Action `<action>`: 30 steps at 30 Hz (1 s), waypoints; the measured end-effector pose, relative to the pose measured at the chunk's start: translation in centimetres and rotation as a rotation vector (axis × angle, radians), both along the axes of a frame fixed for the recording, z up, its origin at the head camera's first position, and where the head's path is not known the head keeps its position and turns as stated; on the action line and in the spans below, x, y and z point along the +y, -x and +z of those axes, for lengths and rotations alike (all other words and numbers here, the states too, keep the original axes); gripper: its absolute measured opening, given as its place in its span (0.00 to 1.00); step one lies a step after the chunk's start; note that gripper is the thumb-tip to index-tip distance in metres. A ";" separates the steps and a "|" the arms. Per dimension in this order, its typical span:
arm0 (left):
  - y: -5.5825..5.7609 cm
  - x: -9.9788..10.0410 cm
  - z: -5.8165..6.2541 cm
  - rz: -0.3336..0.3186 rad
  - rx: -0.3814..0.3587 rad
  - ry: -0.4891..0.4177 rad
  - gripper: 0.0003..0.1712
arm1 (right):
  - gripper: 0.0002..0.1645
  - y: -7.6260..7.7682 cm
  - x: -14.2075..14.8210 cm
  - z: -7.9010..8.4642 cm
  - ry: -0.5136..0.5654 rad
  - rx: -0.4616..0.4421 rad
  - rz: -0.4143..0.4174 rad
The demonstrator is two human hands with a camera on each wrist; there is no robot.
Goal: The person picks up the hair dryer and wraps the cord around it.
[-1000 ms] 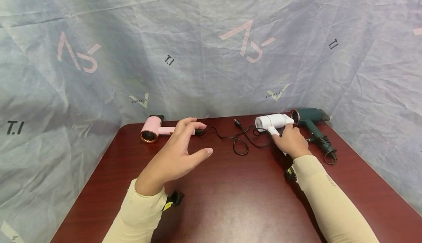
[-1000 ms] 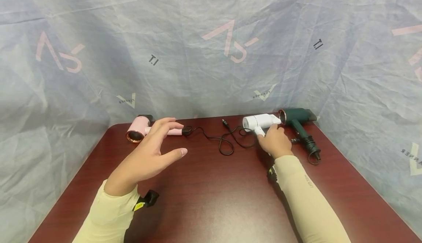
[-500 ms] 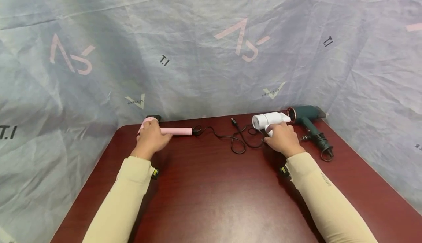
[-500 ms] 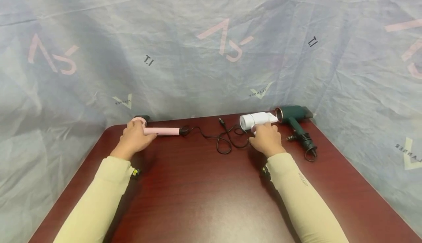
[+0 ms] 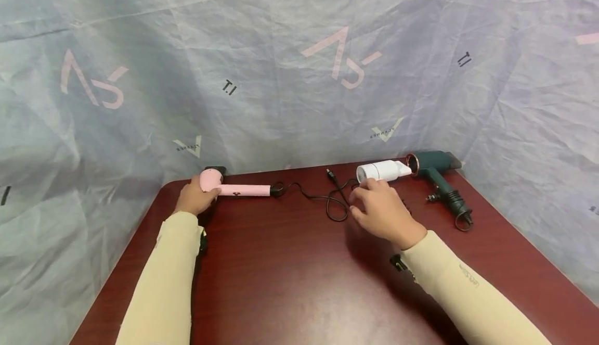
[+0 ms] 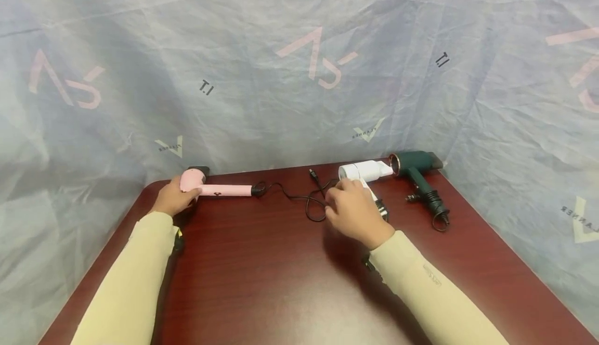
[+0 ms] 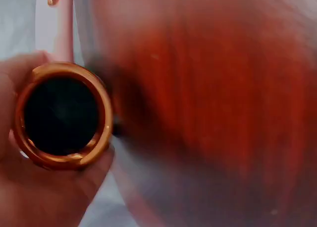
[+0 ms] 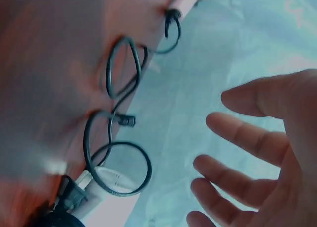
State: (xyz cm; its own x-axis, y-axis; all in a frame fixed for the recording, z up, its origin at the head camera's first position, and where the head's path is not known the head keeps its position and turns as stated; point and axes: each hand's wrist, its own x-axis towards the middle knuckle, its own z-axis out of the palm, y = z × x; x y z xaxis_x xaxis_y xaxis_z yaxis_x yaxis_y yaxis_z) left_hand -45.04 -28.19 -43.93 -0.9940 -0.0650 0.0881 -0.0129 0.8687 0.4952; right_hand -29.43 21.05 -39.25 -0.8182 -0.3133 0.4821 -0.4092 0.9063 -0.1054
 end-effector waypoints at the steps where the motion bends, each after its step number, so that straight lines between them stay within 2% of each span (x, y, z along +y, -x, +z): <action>1: -0.2 -0.4 0.1 -0.021 -0.007 -0.012 0.54 | 0.07 -0.3 -0.2 -0.1 -0.016 0.009 0.024; 4: -0.9 -1.3 1.1 -0.061 -0.095 -0.022 0.52 | 0.05 -1.1 -0.7 -0.3 -0.054 0.032 0.084; 8: -2.2 -2.0 3.0 -0.121 -0.292 0.010 0.45 | 0.06 -1.6 -1.3 -0.9 -0.097 0.061 0.124; 10: -3.0 -2.2 3.5 -0.138 -0.360 -0.002 0.44 | 0.07 -1.8 -1.7 -1.5 -0.117 0.063 0.140; 14: -5.0 -2.3 3.3 -0.098 -0.431 -0.157 0.40 | 0.09 -2.3 -2.7 -2.9 -0.149 0.029 0.177; 17: -6.7 -1.8 2.8 -0.082 -0.392 -0.341 0.33 | 0.12 -2.4 -3.2 -3.4 -0.154 0.006 0.194; 20: -8.2 -0.8 2.3 -0.156 -0.268 -0.501 0.28 | 0.20 -2.3 -3.4 -2.8 -0.100 -0.011 0.197; 23: -10.1 0.6 2.1 -0.230 -0.152 -0.619 0.32 | 0.36 -2.1 -3.7 -1.3 0.009 -0.037 0.201; 26: -12.2 2.2 2.6 -0.254 -0.088 -0.715 0.42 | 0.48 -2.0 -4.2 0.4 0.110 -0.064 0.228; 28: -13.5 3.2 3.2 -0.252 -0.054 -0.761 0.48 | 0.46 -1.9 -4.6 1.3 0.143 -0.094 0.280; 30: -14.5 4.2 3.9 -0.257 -0.031 -0.831 0.50 | 0.36 -2.0 -5.0 2.0 0.162 -0.144 0.360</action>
State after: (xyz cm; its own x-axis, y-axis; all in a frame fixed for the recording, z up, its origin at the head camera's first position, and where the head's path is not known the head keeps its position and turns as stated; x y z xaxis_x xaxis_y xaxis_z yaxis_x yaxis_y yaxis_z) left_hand -30.56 -23.97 -40.07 -0.9878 0.1304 0.0845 0.1101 0.2037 0.9728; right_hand -27.40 16.07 -37.26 -0.7332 -0.5211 0.4369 -0.6672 0.6755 -0.3140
